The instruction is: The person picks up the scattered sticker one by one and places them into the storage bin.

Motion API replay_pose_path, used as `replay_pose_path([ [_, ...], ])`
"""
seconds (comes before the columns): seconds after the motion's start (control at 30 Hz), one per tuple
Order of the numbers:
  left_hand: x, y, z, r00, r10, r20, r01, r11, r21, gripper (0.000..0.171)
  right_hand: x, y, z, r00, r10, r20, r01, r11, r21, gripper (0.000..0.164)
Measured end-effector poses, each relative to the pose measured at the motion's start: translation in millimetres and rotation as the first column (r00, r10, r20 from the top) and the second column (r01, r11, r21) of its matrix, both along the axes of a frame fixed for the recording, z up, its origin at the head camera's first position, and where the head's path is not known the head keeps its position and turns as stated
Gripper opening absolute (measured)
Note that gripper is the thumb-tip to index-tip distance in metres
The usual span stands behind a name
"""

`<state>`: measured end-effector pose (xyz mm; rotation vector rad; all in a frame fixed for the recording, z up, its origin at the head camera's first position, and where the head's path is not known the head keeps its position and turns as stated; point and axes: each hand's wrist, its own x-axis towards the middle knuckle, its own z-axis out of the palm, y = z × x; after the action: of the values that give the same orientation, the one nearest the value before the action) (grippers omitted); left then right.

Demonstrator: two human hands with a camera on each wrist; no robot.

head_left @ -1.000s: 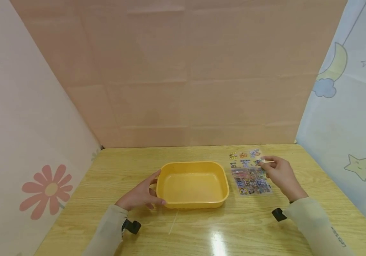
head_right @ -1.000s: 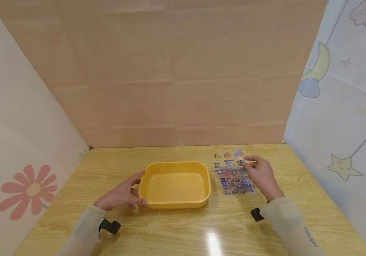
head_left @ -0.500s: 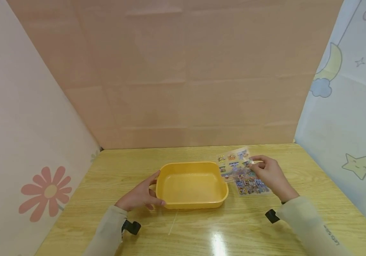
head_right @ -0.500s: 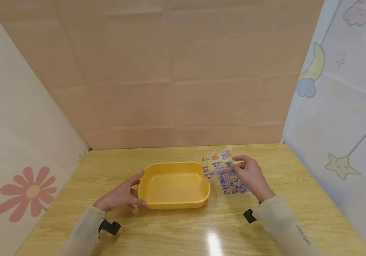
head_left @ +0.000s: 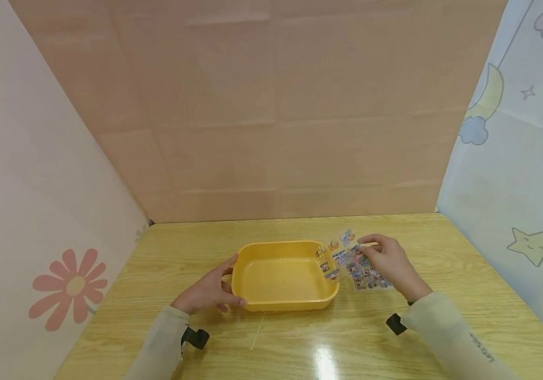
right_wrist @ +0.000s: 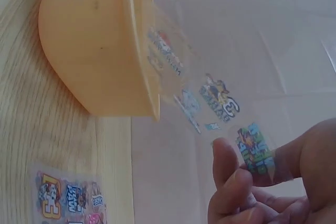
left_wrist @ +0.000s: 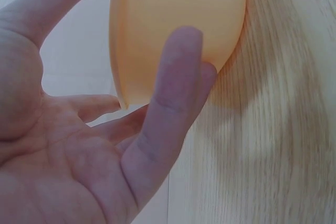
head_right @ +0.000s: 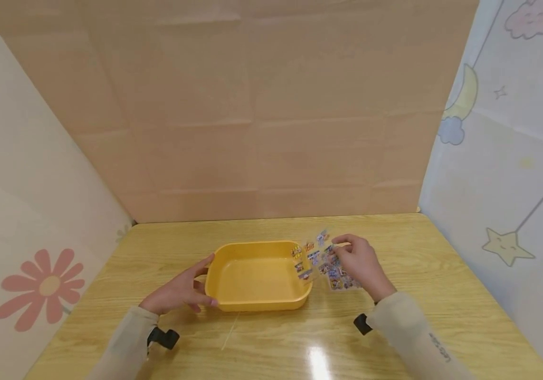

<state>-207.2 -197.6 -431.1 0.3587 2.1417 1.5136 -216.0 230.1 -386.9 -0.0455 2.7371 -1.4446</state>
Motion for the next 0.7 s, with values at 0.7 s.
replay_pose_path([
  [0.7,2.7,3.5,3.1,1.0,-0.008,-0.011,0.008,1.0,-0.004,0.117,-2.0,-19.4,-0.9,0.997,0.051,-0.051,-0.046,0.993,0.105,0.025],
])
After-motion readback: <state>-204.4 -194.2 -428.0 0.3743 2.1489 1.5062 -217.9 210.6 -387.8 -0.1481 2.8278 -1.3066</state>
